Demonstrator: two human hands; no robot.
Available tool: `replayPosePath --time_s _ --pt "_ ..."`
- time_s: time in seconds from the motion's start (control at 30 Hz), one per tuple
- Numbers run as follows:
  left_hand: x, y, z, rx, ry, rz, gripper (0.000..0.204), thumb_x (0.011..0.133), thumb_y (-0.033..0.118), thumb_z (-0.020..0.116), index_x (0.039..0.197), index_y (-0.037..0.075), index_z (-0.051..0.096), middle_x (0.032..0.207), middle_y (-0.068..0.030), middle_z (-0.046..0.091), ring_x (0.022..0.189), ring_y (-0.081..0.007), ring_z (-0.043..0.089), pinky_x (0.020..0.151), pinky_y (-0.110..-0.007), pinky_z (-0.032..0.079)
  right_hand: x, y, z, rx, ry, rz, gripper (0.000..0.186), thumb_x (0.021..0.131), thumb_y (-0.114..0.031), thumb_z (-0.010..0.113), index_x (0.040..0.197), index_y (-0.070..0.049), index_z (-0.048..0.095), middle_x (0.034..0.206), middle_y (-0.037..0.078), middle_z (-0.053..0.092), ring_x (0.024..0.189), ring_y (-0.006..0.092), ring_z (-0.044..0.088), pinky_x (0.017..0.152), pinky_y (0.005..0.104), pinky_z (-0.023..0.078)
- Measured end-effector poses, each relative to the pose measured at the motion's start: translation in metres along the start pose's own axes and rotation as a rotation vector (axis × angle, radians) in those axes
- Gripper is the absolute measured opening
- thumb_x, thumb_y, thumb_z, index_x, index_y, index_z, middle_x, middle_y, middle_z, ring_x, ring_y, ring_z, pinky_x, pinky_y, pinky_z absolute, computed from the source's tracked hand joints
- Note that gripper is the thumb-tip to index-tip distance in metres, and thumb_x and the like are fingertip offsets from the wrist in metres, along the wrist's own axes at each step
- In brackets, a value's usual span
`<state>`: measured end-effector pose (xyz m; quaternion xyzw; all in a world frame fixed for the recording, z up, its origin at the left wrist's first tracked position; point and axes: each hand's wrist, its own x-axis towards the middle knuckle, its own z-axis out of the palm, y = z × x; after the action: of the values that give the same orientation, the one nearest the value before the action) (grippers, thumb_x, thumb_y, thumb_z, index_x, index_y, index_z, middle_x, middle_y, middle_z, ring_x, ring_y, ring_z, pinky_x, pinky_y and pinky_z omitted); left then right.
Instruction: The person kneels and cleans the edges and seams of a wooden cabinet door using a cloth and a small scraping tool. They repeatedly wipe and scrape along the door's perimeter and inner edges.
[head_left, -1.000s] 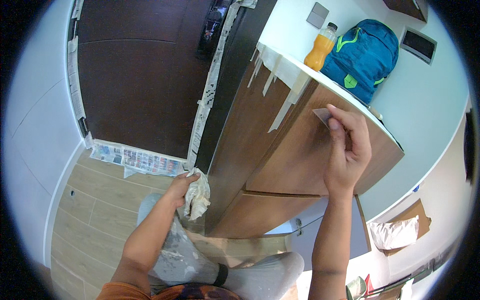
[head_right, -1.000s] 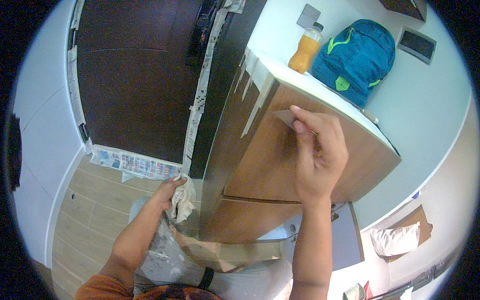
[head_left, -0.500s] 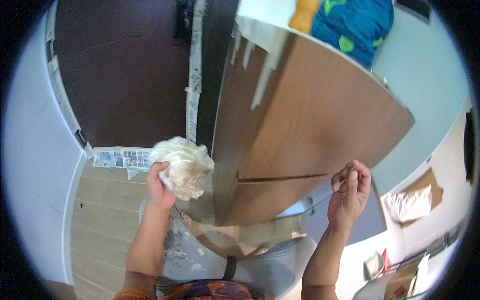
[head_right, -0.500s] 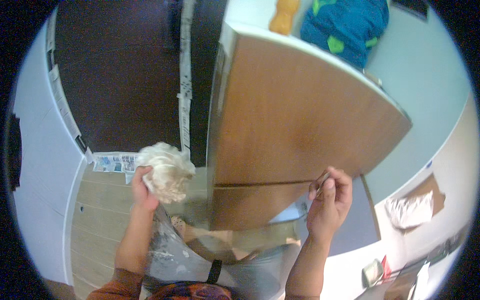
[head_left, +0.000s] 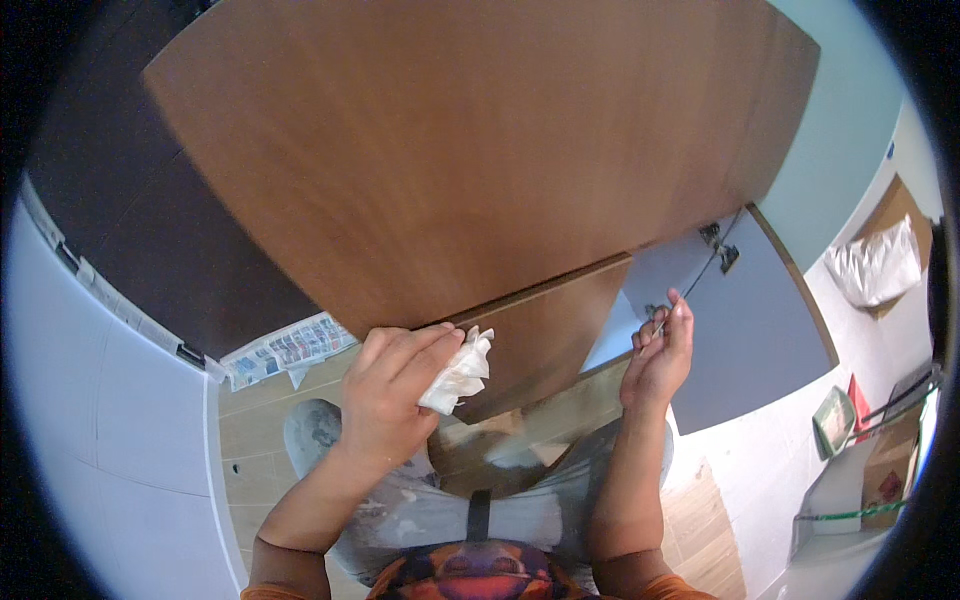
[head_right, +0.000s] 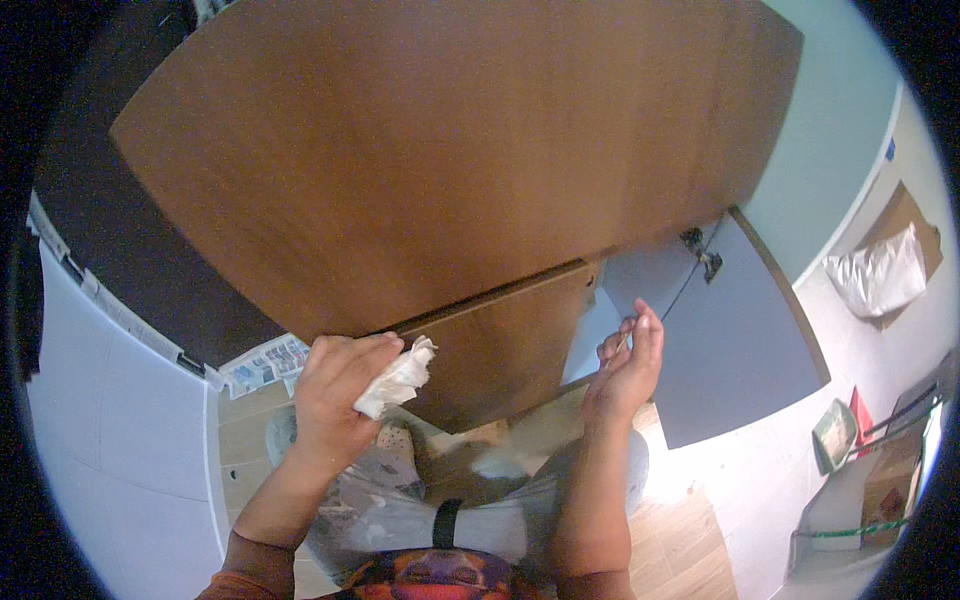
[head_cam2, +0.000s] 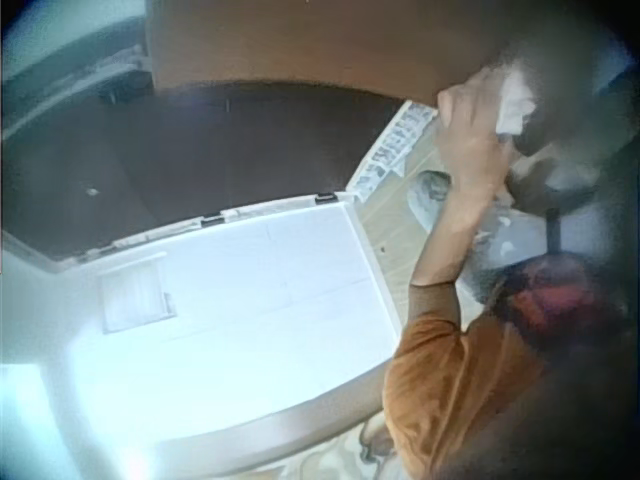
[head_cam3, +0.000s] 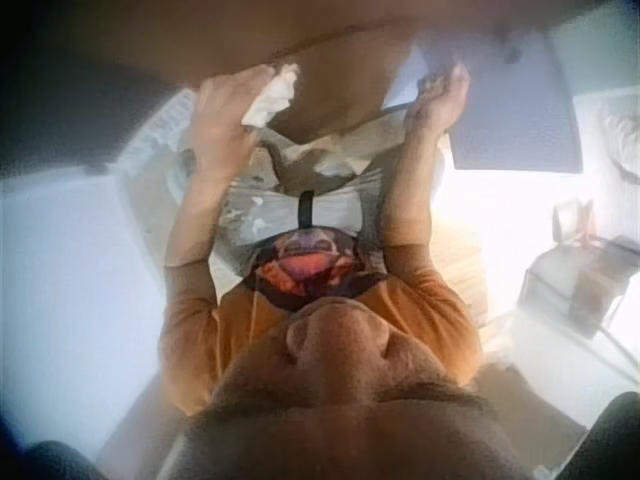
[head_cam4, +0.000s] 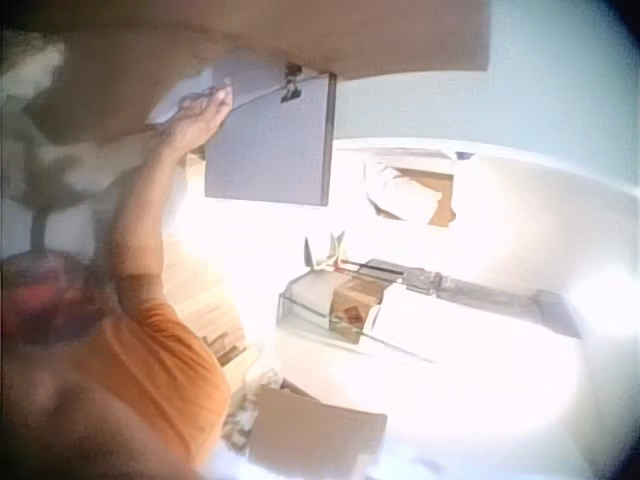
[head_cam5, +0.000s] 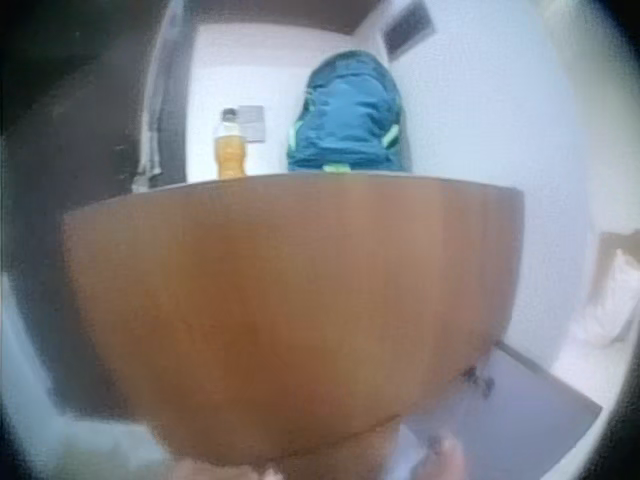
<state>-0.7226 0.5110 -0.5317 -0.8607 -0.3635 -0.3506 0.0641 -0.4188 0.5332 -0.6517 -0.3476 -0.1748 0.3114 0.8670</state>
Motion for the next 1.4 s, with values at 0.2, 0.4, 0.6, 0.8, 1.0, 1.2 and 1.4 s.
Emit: replayPosePath --time_s 0.2,0.4,0.6,0.8,1.0,1.2,1.4 --pt "0.002 0.029 0.045 0.085 -0.086 -0.099 0.057 0.079 0.003 0.075 0.135 0.007 0.072 0.145 -0.0122 0.064 0.129 -0.0351 0.057 0.111 -0.051 0.043 0.016 -0.007 -0.022 -0.173 -0.035 0.192 0.033 0.111 -0.035 0.06 0.126 -0.006 0.067 0.095 -0.004 0.057 0.067 0.0055 0.043 0.06 0.0231 0.033" --pt "0.007 0.037 0.057 0.043 0.019 -0.21 0.037 0.091 0.011 0.069 0.128 0.003 0.073 0.142 -0.0112 0.065 0.127 -0.0355 0.055 0.113 -0.051 0.036 0.018 -0.016 -0.03 -0.06 -0.124 0.143 0.021 0.111 -0.024 0.062 0.121 -0.007 0.068 0.1 0.002 0.065 0.073 0.0083 0.054 0.062 0.0241 0.044" --pt "0.007 0.038 0.062 -0.033 0.094 -0.246 0.026 0.106 0.018 0.061 0.119 -0.001 0.074 0.128 -0.0127 0.071 0.116 -0.0339 0.059 0.108 -0.047 0.038 0.026 -0.024 -0.047 0.011 -0.075 0.17 0.018 0.111 -0.022 0.062 0.122 -0.008 0.061 0.101 0.005 0.068 0.081 0.0152 0.065 0.073 0.0291 0.051" --pt "0.001 0.039 0.06 -0.101 0.125 -0.268 0.03 0.108 0.022 0.06 0.12 -0.002 0.074 0.12 -0.015 0.071 0.111 -0.0315 0.058 0.104 -0.043 0.042 0.013 -0.031 -0.035 -0.199 -0.249 0.284 0.016 0.114 -0.024 0.054 0.12 -0.01 0.058 0.112 0.007 0.07 0.093 0.018 0.068 0.082 0.0325 0.052" --pt "-0.005 0.037 0.059 -0.165 0.155 -0.297 0.036 0.111 0.028 0.055 0.115 -0.002 0.073 0.111 -0.0173 0.07 0.107 -0.0333 0.059 0.102 -0.044 0.043 0.006 -0.042 -0.044 -0.371 -0.435 0.359 0.016 0.115 -0.028 0.053 0.12 -0.014 0.06 0.102 -0.001 0.068 0.094 0.0092 0.062 0.071 0.0269 0.05" --pt "-0.021 0.033 0.064 -0.265 0.201 -0.277 0.041 0.11 0.034 0.053 0.109 -0.004 0.07 0.106 -0.0187 0.068 0.104 -0.0346 0.06 0.103 -0.049 0.043 -0.002 -0.069 -0.059 -0.388 -0.535 0.505 0.013 0.112 -0.027 0.057 0.112 -0.014 0.061 0.097 -0.002 0.066 0.09 0.008 0.06 0.067 0.0257 0.047" --pt "-0.027 0.038 0.054 -0.353 0.27 -0.18 0.043 0.111 0.039 0.05 0.097 0.0 0.065 0.097 -0.0151 0.069 0.098 -0.0323 0.064 0.116 -0.058 0.037 -0.018 -0.085 -0.071 -0.411 -0.853 0.713 0.016 0.114 -0.027 0.055 0.115 -0.012 0.061 0.088 0.002 0.071 0.079 0.0089 0.069 0.059 0.025 0.045"
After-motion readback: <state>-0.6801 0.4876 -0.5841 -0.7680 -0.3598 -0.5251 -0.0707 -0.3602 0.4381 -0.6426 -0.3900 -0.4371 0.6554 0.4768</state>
